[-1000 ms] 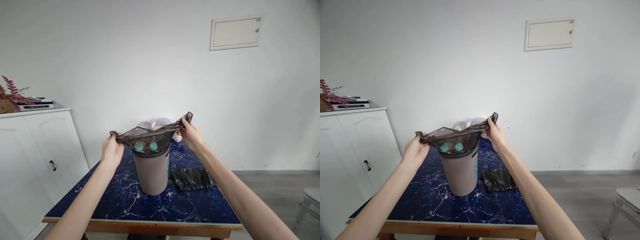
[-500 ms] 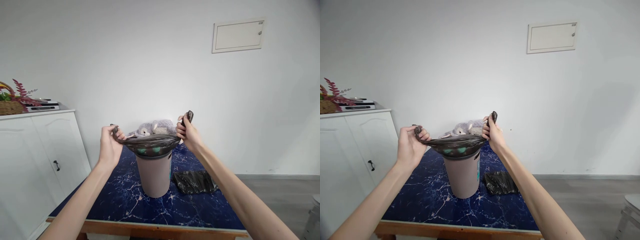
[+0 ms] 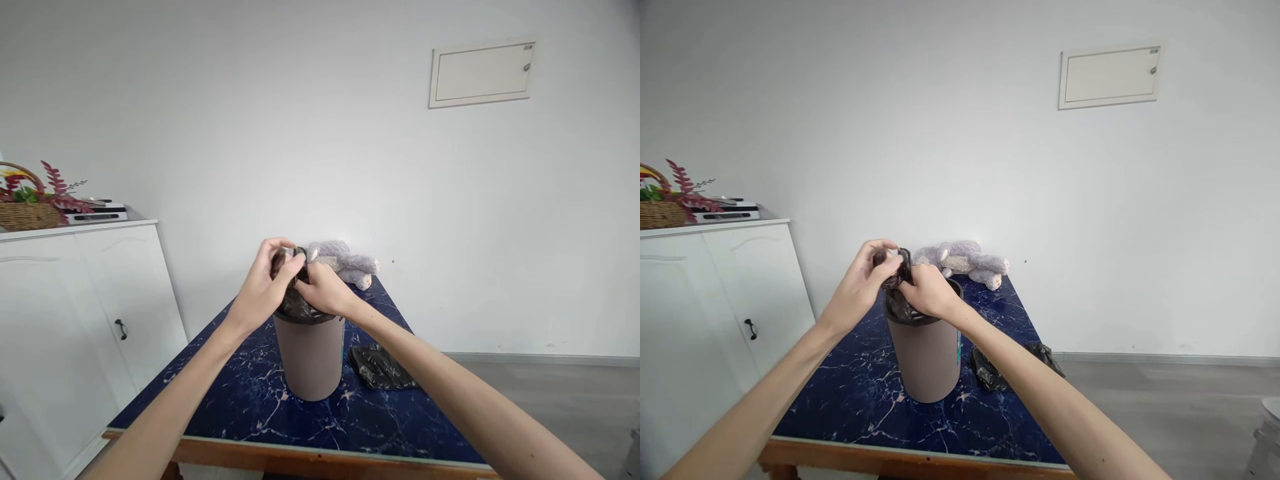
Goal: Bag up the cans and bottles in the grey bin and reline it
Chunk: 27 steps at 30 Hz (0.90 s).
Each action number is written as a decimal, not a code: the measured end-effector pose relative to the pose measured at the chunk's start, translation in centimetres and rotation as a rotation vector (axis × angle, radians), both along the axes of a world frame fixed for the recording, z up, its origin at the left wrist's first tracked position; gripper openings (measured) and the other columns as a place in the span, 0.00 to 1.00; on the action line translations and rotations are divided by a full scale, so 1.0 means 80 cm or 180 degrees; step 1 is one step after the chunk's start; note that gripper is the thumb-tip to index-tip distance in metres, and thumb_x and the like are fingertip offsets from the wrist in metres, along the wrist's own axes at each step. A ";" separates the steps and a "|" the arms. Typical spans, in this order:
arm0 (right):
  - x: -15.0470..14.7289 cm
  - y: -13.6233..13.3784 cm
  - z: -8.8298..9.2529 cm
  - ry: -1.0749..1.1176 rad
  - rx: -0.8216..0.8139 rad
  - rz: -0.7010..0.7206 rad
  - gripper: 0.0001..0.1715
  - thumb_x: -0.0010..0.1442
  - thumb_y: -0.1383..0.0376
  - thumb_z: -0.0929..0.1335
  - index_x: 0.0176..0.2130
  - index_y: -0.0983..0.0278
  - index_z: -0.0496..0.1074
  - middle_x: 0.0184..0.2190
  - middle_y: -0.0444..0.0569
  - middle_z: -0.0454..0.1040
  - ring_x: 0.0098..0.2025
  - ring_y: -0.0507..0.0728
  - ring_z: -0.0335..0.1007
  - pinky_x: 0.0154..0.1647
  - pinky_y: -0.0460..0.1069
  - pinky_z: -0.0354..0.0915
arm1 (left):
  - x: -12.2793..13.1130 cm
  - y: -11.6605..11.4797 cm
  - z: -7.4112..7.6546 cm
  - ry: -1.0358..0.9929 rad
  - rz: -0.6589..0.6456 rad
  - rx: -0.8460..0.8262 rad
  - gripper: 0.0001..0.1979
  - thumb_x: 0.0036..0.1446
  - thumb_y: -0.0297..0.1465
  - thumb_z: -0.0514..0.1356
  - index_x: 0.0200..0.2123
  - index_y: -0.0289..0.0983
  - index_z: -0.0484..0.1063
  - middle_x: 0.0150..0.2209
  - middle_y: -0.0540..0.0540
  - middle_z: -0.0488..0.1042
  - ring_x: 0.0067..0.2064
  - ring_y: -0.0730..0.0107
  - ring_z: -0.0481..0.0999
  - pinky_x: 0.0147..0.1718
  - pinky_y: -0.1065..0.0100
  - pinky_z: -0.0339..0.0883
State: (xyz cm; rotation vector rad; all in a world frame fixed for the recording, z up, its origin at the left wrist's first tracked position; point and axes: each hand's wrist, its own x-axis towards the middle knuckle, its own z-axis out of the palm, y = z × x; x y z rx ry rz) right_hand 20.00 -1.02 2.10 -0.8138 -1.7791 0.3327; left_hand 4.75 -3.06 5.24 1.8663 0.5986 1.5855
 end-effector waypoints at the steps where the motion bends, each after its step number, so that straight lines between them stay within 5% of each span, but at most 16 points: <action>1: 0.002 0.003 -0.001 0.0039 -0.0003 0.0014 0.20 0.62 0.55 0.72 0.21 0.56 0.71 0.21 0.47 0.72 0.34 0.64 0.75 0.37 0.56 0.68 | -0.005 0.007 -0.007 -0.0230 0.0067 0.0090 0.18 0.56 0.32 0.71 0.49 0.41 0.75 0.40 0.49 0.75 0.47 0.62 0.76 0.49 0.67 0.69; 5: 0.013 0.005 0.002 0.0134 -0.0046 0.0245 0.15 0.64 0.54 0.69 0.30 0.58 0.79 0.29 0.48 0.78 0.42 0.66 0.77 0.45 0.58 0.70 | -0.023 0.042 -0.037 -0.0098 0.0109 -0.0057 0.33 0.46 0.34 0.77 0.56 0.42 0.73 0.56 0.42 0.77 0.64 0.51 0.73 0.62 0.59 0.66; 7: 0.015 0.003 0.006 0.0144 -0.0123 0.0450 0.15 0.65 0.54 0.69 0.32 0.59 0.80 0.29 0.47 0.78 0.42 0.64 0.77 0.48 0.57 0.70 | -0.025 0.055 -0.047 0.0523 -0.0060 -0.0289 0.33 0.42 0.35 0.79 0.53 0.41 0.78 0.57 0.39 0.80 0.65 0.43 0.72 0.65 0.53 0.65; 10: 0.019 0.002 0.012 0.0288 -0.0345 0.0787 0.16 0.64 0.53 0.71 0.32 0.59 0.80 0.30 0.45 0.78 0.42 0.61 0.75 0.47 0.54 0.69 | -0.016 0.064 -0.055 0.0853 -0.0171 -0.0234 0.22 0.48 0.37 0.76 0.47 0.41 0.82 0.51 0.40 0.83 0.63 0.39 0.75 0.63 0.52 0.67; 13: 0.029 0.001 0.013 0.0571 -0.0684 0.0645 0.25 0.63 0.47 0.73 0.23 0.60 0.73 0.21 0.43 0.69 0.29 0.55 0.65 0.32 0.50 0.65 | -0.008 0.066 -0.059 0.0726 -0.0031 0.0019 0.13 0.57 0.40 0.71 0.43 0.41 0.84 0.48 0.42 0.84 0.60 0.42 0.78 0.62 0.54 0.68; 15: 0.041 -0.002 0.012 0.0855 -0.0859 0.0634 0.29 0.62 0.44 0.74 0.21 0.60 0.71 0.18 0.40 0.61 0.24 0.51 0.54 0.25 0.49 0.57 | -0.007 0.067 -0.062 0.0585 0.0034 -0.0024 0.16 0.59 0.45 0.70 0.43 0.41 0.84 0.47 0.41 0.85 0.60 0.41 0.77 0.63 0.52 0.68; 18: 0.061 -0.010 0.008 0.1474 -0.1032 0.1014 0.24 0.62 0.43 0.75 0.34 0.61 0.79 0.21 0.37 0.52 0.23 0.50 0.45 0.22 0.48 0.49 | -0.011 0.070 -0.066 -0.0031 0.0017 -0.0452 0.25 0.59 0.54 0.67 0.45 0.38 0.83 0.48 0.38 0.85 0.61 0.41 0.76 0.63 0.51 0.68; 21: 0.081 -0.014 -0.001 0.2180 -0.1136 0.1290 0.23 0.61 0.45 0.77 0.42 0.61 0.80 0.22 0.35 0.46 0.22 0.50 0.41 0.21 0.48 0.52 | -0.013 0.070 -0.065 -0.0836 -0.0405 -0.0866 0.26 0.61 0.53 0.66 0.46 0.36 0.82 0.46 0.37 0.84 0.58 0.46 0.79 0.59 0.54 0.71; 24: 0.097 -0.010 -0.013 0.2774 -0.1089 0.1335 0.21 0.59 0.45 0.77 0.37 0.58 0.77 0.20 0.35 0.48 0.23 0.52 0.53 0.30 0.49 0.66 | -0.010 0.068 -0.060 -0.1497 -0.1043 -0.1143 0.15 0.65 0.43 0.67 0.37 0.37 0.78 0.32 0.45 0.81 0.44 0.58 0.82 0.54 0.58 0.74; 27: 0.108 -0.005 -0.031 0.2977 -0.1069 0.1246 0.23 0.59 0.42 0.77 0.41 0.56 0.78 0.25 0.41 0.69 0.38 0.57 0.74 0.46 0.52 0.72 | -0.005 0.063 -0.056 -0.1877 -0.1467 -0.1341 0.12 0.69 0.30 0.62 0.30 0.38 0.71 0.18 0.58 0.60 0.22 0.76 0.68 0.42 0.68 0.76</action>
